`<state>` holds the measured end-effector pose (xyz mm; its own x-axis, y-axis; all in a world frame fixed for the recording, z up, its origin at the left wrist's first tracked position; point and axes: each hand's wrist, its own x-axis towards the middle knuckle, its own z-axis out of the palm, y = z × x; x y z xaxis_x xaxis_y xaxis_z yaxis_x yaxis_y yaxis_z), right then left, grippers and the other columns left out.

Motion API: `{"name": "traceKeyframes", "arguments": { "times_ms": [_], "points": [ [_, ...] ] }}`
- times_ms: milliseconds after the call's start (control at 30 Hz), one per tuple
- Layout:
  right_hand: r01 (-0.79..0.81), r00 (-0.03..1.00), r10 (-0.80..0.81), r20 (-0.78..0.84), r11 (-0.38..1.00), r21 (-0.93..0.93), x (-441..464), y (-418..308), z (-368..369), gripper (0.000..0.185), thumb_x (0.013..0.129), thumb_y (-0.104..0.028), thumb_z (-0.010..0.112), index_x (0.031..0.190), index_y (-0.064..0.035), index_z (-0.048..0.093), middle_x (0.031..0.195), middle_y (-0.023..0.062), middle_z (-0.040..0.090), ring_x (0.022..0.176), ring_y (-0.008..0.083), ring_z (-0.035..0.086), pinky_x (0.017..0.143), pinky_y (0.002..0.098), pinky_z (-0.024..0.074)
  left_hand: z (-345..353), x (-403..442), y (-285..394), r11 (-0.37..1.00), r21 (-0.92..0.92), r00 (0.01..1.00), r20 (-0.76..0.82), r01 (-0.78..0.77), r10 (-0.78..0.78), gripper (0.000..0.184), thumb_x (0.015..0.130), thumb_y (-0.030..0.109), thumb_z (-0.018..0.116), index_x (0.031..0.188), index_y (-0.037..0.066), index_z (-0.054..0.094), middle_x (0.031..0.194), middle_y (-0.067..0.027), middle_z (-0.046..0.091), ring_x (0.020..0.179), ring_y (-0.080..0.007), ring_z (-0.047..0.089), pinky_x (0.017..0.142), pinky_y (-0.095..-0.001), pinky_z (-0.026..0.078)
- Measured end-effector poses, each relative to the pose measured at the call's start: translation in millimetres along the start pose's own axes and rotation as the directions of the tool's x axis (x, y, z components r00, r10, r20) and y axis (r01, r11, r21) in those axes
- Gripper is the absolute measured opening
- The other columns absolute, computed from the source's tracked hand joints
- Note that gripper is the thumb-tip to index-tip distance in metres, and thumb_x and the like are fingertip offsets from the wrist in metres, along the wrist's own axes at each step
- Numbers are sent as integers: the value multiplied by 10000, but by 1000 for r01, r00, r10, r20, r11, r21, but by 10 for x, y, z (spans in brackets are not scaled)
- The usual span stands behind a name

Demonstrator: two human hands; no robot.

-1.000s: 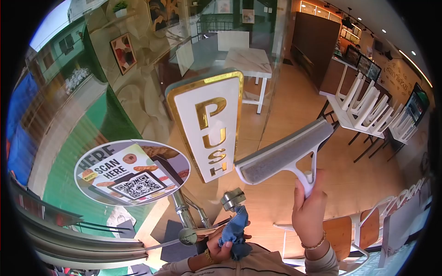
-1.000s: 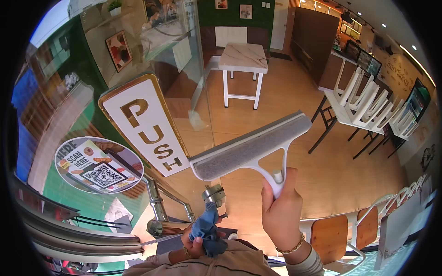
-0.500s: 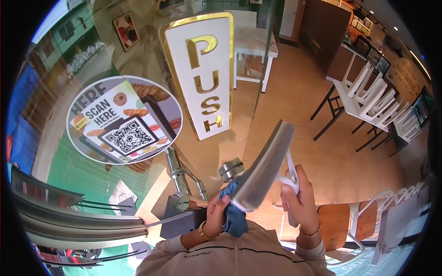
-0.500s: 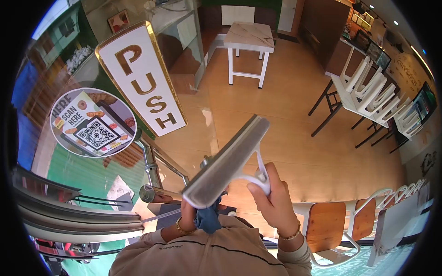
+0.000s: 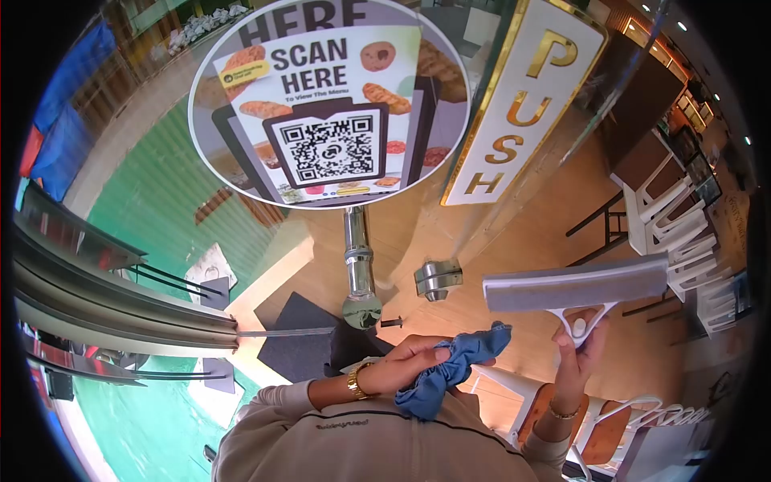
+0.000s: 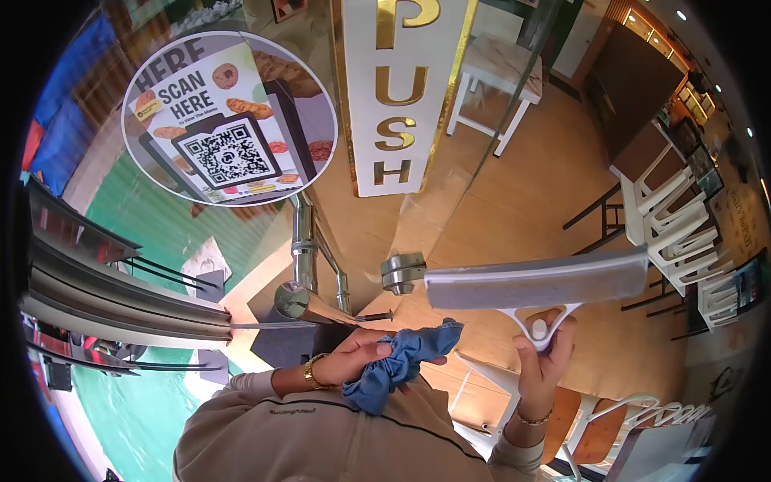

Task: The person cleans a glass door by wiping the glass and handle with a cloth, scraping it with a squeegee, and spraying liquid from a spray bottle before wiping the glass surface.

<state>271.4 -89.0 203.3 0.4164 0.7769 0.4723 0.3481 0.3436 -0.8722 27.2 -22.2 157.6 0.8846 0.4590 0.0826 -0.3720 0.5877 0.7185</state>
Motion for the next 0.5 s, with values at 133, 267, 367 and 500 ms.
{"name": "traceKeyframes", "arguments": {
  "times_ms": [133,267,367,500],
  "points": [
    [517,835,-369,408,779,-354,295,-335,80,317,750,-257,740,866,-38,541,652,57,500,532,132,486,496,255,378,-202,-1,-153,993,117,993,-114,-25,38,450,1007,308,331,1333,7,407,1269,-162,527,1100,-182,550,843,-357,548],
    [801,568,-400,720,472,-369,503,-547,579,333,743,-343,729,838,-75,557,597,30,432,455,156,439,413,278,348,-233,-44,-224,980,198,985,-171,0,34,415,1006,290,348,1290,5,452,1242,-139,545,1063,-161,564,822,-342,559],
    [844,520,-432,737,395,-364,571,-644,837,330,760,-369,709,859,-95,554,578,22,421,429,133,424,374,270,321,-228,-44,-275,965,262,977,-206,0,56,380,1004,262,368,1250,-4,484,1215,-119,559,1023,-144,577,820,-339,562],
    [818,565,-365,740,367,-443,579,-728,965,373,765,-423,693,871,-100,539,548,21,401,388,129,405,343,258,308,-292,-88,-313,974,228,961,-269,2,61,355,1001,241,382,1224,-9,500,1181,-99,574,970,-120,586,822,-332,563]
  ]
}}
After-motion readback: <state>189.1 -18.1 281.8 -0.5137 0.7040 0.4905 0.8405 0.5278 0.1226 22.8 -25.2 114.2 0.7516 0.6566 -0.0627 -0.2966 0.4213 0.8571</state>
